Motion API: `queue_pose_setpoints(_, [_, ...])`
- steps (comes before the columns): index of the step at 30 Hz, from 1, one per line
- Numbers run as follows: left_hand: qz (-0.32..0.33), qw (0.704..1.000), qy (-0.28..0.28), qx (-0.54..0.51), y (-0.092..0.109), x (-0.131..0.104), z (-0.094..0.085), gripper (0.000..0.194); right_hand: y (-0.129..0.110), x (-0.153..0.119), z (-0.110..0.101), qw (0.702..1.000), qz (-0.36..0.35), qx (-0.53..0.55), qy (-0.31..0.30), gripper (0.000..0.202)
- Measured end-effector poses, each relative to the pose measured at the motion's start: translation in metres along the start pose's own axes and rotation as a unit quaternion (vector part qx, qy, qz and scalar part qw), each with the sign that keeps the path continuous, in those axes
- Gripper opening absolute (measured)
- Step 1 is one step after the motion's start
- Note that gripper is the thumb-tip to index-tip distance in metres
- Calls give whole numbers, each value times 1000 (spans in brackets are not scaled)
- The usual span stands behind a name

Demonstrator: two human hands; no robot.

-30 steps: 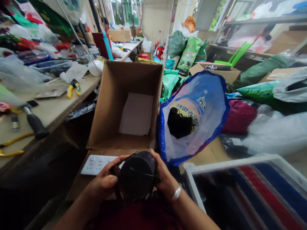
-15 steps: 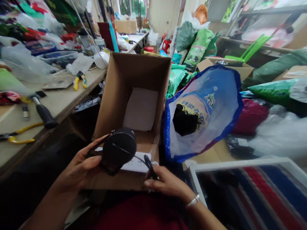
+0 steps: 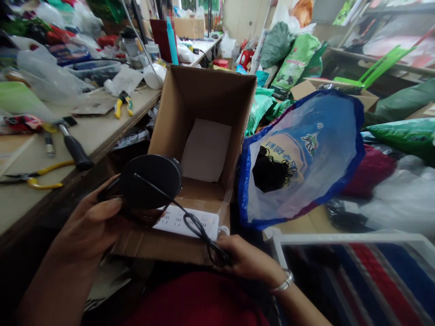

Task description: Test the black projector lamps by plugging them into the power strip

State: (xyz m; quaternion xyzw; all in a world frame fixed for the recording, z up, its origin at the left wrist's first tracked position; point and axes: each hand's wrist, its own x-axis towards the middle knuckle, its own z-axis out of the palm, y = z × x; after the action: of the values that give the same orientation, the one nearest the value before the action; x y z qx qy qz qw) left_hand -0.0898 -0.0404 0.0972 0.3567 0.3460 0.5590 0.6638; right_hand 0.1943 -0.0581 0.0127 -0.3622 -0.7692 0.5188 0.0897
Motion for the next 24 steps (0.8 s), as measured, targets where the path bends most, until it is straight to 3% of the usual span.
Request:
queue_pose_setpoints(3, [28, 1000, -5, 1, 4, 4, -3, 46, -6, 6, -1, 992, 8, 60, 107, 10])
queue_pose_setpoints(6, [27, 1000, -13, 3, 1, 12, -14, 39, -9, 19, -4, 963, 30, 121, 238, 17])
queue_pose_setpoints(9, [-6, 1000, -7, 9, -11, 20, -25, 37, -3, 37, -1, 946, 39, 117, 301, 22])
queue_pose_setpoints(16, [-93, 995, -13, -31, -38, 23, -38, 31, 30, 63, 12, 951, -6, -16, 308, 18])
queue_pose_setpoints(24, [-87, 989, -52, -108, -54, 29, -51, 31, 24, 59, 11, 962, -48, -109, 247, 12])
